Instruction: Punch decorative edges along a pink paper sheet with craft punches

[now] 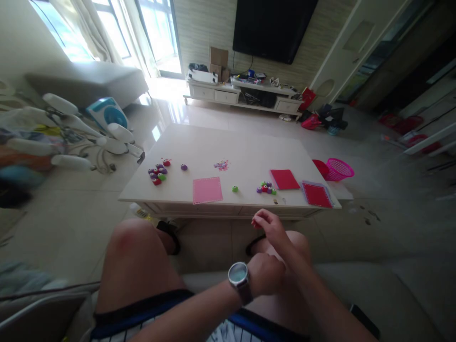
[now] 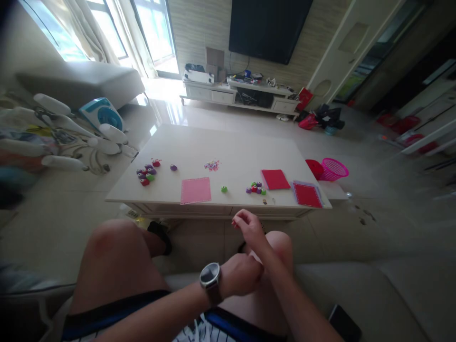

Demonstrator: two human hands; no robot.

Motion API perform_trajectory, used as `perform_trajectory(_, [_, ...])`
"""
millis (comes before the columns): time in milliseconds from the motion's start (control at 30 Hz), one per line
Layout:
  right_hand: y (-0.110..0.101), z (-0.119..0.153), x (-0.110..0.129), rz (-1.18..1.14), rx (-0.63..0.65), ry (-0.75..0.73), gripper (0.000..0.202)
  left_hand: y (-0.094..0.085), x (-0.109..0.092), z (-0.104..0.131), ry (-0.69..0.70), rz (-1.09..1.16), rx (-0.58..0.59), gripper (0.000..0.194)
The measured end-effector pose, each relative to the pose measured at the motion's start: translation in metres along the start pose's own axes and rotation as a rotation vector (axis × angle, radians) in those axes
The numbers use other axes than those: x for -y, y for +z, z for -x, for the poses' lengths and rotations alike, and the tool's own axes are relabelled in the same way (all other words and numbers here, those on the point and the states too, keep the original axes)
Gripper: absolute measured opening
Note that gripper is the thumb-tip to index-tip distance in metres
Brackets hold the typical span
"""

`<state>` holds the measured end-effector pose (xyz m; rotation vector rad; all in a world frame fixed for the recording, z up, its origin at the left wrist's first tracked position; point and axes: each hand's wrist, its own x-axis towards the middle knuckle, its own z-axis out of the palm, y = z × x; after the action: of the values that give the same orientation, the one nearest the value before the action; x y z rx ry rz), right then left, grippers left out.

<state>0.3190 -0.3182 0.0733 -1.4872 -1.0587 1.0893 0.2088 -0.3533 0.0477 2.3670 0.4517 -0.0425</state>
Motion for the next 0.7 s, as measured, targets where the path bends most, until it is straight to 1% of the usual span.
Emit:
perform_trajectory(33, [-0.015,-0.002,0.0,0.022,-0.045,-0.004,0.027,-0.007,0.009,-0.015,-0.004,-0.055,0.052,0.025])
perform_trajectory(100, [-0.036,-0.005,-0.003,0.071,-0.096,-0.012,0.028,-0.026,0.033,-0.034,-0.044,-0.128,0.071,0.025])
perform_trajectory(167, [-0.045,-0.013,-0.007,0.116,-0.121,-0.016,0.029,-0.051,0.063,-0.044,-0.085,-0.152,0.042,0.023])
perform_trajectory(200, [-0.044,-0.021,-0.008,0.138,-0.122,-0.013,0.029,-0.065,0.08,-0.047,-0.117,-0.169,-0.02,0.024])
perform_trajectory(267, [-0.033,-0.043,-0.008,0.191,-0.098,-0.005,0.028,-0.095,0.117,-0.05,-0.173,-0.176,-0.109,0.025])
perform_trajectory(333, [-0.015,-0.073,-0.006,0.277,-0.042,-0.008,0.025,-0.123,0.154,-0.047,-0.231,-0.195,-0.163,0.027])
perform_trajectory(400, [0.006,-0.107,-0.004,0.399,0.013,-0.025,0.02,-0.145,0.19,-0.036,-0.293,-0.222,-0.222,0.026])
perform_trajectory(467, [0.024,-0.138,-0.007,0.558,0.031,-0.063,0.014,-0.159,0.223,-0.02,-0.35,-0.227,-0.258,0.024])
perform_trajectory(533, [0.037,-0.163,-0.016,0.749,0.018,-0.103,0.009,-0.165,0.251,-0.004,-0.414,-0.21,-0.275,0.023])
perform_trajectory(567, [0.041,-0.173,-0.022,0.845,0.016,-0.114,0.01,-0.166,0.262,0.003,-0.443,-0.202,-0.282,0.023])
perform_trajectory(633, [0.046,-0.187,-0.033,1.007,0.055,-0.103,0.019,-0.166,0.278,0.011,-0.466,-0.191,-0.292,0.022])
perform_trajectory(700, [0.049,-0.196,-0.041,1.114,0.137,-0.07,0.026,-0.167,0.288,0.013,-0.439,-0.17,-0.297,0.019])
